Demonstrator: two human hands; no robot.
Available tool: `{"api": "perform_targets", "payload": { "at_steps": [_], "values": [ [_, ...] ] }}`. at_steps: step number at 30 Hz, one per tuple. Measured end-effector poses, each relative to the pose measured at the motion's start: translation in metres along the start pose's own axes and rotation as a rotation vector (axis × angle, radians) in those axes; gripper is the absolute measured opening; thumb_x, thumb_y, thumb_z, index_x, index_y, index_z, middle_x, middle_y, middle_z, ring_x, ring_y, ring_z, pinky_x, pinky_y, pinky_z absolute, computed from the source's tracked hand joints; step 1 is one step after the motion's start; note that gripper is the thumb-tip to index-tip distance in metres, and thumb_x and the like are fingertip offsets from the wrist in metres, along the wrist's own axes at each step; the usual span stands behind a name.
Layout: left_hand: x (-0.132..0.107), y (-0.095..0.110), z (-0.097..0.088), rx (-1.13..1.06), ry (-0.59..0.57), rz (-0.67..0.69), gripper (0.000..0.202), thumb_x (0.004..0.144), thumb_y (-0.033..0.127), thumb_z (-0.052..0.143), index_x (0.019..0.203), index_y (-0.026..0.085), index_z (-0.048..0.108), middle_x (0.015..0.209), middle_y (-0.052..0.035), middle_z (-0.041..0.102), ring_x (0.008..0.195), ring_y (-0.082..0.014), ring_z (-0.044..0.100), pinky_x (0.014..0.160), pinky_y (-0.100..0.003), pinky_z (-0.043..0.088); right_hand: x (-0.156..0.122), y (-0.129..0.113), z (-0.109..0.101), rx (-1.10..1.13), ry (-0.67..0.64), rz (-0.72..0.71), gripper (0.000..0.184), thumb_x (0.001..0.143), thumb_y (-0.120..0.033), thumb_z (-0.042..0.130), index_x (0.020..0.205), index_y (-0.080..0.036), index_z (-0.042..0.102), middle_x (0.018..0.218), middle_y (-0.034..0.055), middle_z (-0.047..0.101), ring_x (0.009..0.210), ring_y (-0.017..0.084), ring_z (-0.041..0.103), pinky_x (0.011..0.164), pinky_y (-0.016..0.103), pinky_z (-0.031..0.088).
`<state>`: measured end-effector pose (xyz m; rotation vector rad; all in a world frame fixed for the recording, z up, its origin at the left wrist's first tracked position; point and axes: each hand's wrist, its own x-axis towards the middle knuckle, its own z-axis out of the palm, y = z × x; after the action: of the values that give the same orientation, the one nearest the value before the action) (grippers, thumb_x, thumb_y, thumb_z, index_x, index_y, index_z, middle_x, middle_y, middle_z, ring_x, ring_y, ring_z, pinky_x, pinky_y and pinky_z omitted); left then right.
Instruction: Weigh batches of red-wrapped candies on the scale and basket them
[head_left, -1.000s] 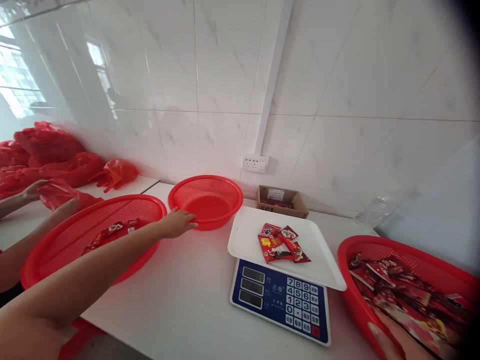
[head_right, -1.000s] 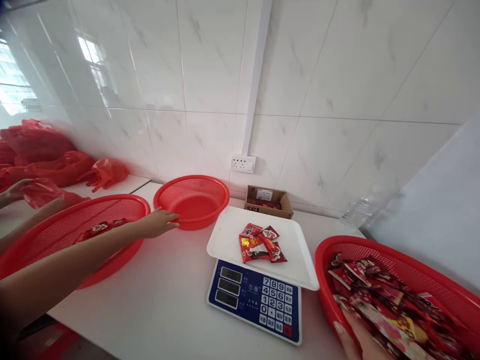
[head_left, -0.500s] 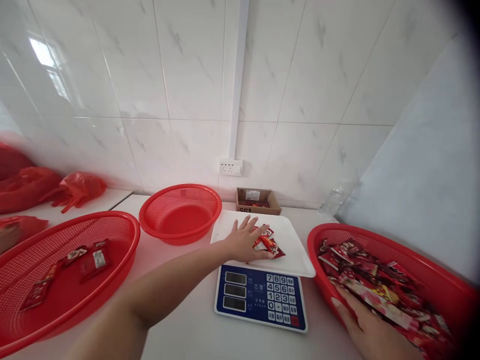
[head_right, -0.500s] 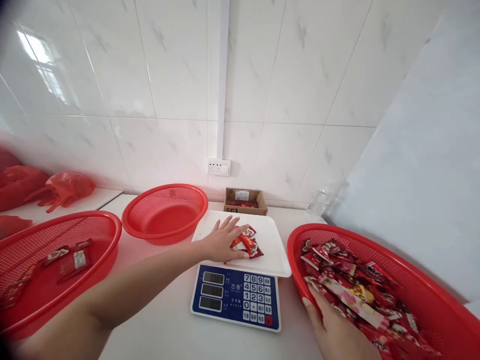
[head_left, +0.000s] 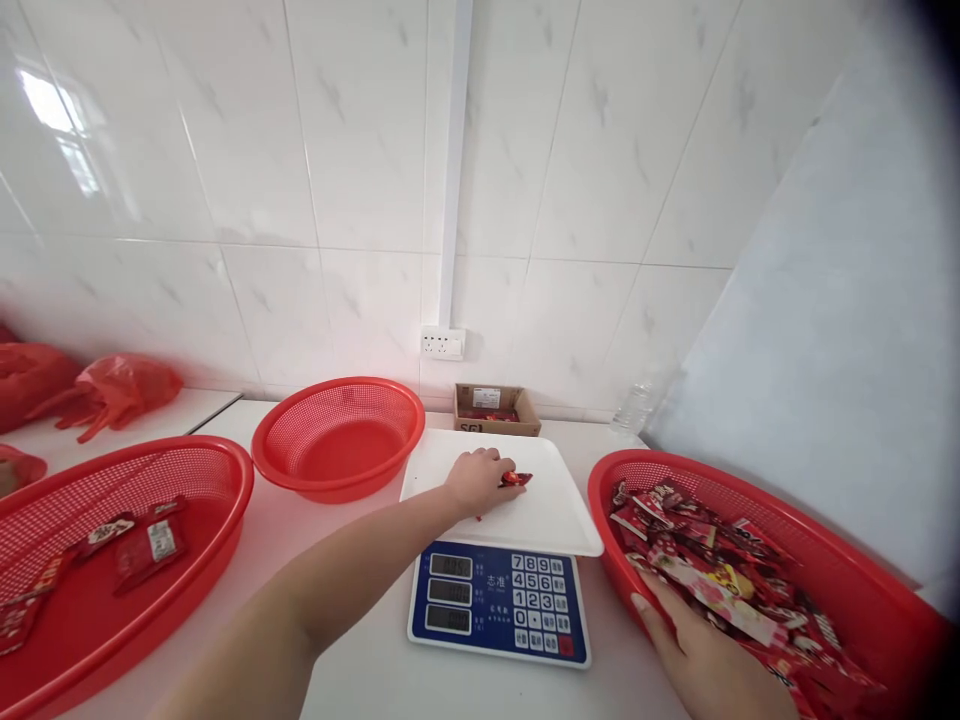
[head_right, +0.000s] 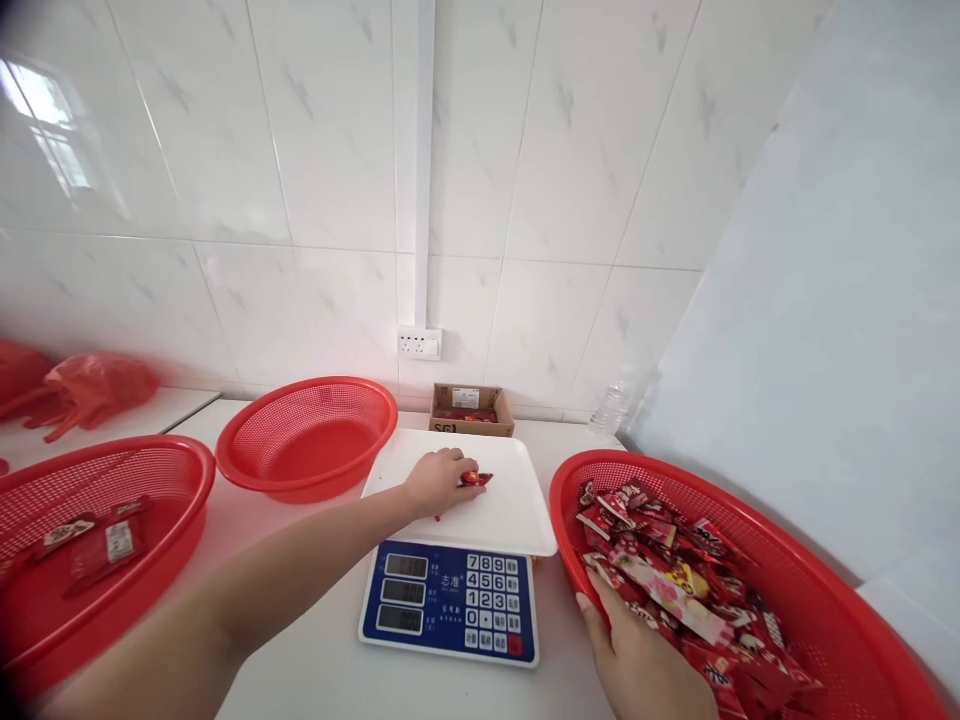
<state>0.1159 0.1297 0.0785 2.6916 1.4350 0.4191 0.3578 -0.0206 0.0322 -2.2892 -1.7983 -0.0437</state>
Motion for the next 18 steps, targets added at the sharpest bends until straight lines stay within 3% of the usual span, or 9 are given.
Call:
{"api": "perform_targets", "payload": {
  "at_steps": [5,9,11,13,15,18],
  "values": [
    [-0.004,-0.026,-0.04,-0.004,0.205,-0.128,0.037,0.086,0.051,0.042,0.106,0.027,0.062,0.103,-0.0032,0.063,0.092,-0.0181,0.06,0.074,-0.026,0.046,0.0,-0.003,-0.006,-0.003,-0.03,0.023,0.055,0.088,-0.051,0.022,0.127,-0.03,0.055,0.107,0.007,0.068,0.075,0.025,0.068,0.061,0.037,0.054],
    [-0.026,-0.066,-0.083,0.027,0.311,-0.249,0.043,0.088,0.048,0.036,0.115,0.022,0.058,0.11,-0.0085,0.061,0.1,-0.0255,0.058,0.078,-0.034,0.045,-0.004,-0.013,-0.019,-0.012,-0.126,0.052,0.055,0.09,-0.046,0.018,0.131,-0.029,0.05,0.108,0.007,0.068,0.082,0.026,0.067,0.065,0.038,0.053],
    [-0.041,-0.088,-0.095,0.087,0.319,-0.356,0.041,0.087,0.05,0.038,0.111,0.024,0.059,0.111,-0.0078,0.061,0.101,-0.0281,0.057,0.08,-0.037,0.045,-0.006,-0.019,-0.024,-0.01,-0.166,0.067,0.055,0.091,-0.043,0.017,0.133,-0.026,0.048,0.109,0.0072,0.067,0.088,0.027,0.066,0.071,0.04,0.051],
    [-0.056,-0.108,-0.097,0.183,0.217,-0.468,0.043,0.086,0.053,0.036,0.109,0.025,0.06,0.114,-0.0086,0.06,0.103,-0.0305,0.056,0.083,-0.042,0.044,-0.007,-0.023,-0.027,0.006,-0.182,0.08,0.054,0.092,-0.04,0.017,0.134,-0.025,0.047,0.109,0.0076,0.067,0.092,0.028,0.064,0.074,0.042,0.049],
    [-0.068,-0.123,-0.093,0.196,0.162,-0.495,0.051,0.085,0.055,0.038,0.112,0.016,0.059,0.112,-0.0164,0.06,0.105,-0.0371,0.053,0.086,-0.054,0.04,-0.007,-0.024,-0.028,0.05,-0.199,0.092,0.053,0.092,-0.04,0.019,0.135,-0.024,0.045,0.112,0.0083,0.066,0.096,0.029,0.063,0.077,0.043,0.048],
    [-0.083,-0.129,-0.08,0.187,0.138,-0.52,0.058,0.086,0.054,0.036,0.122,0.011,0.051,0.119,-0.0199,0.057,0.113,-0.0435,0.047,0.087,-0.069,0.03,-0.002,-0.012,-0.038,0.242,-0.235,0.006,0.053,0.09,-0.042,0.03,0.137,-0.022,0.042,0.13,0.0077,0.054,0.117,0.026,0.051,0.094,0.041,0.042]
  ]
}}
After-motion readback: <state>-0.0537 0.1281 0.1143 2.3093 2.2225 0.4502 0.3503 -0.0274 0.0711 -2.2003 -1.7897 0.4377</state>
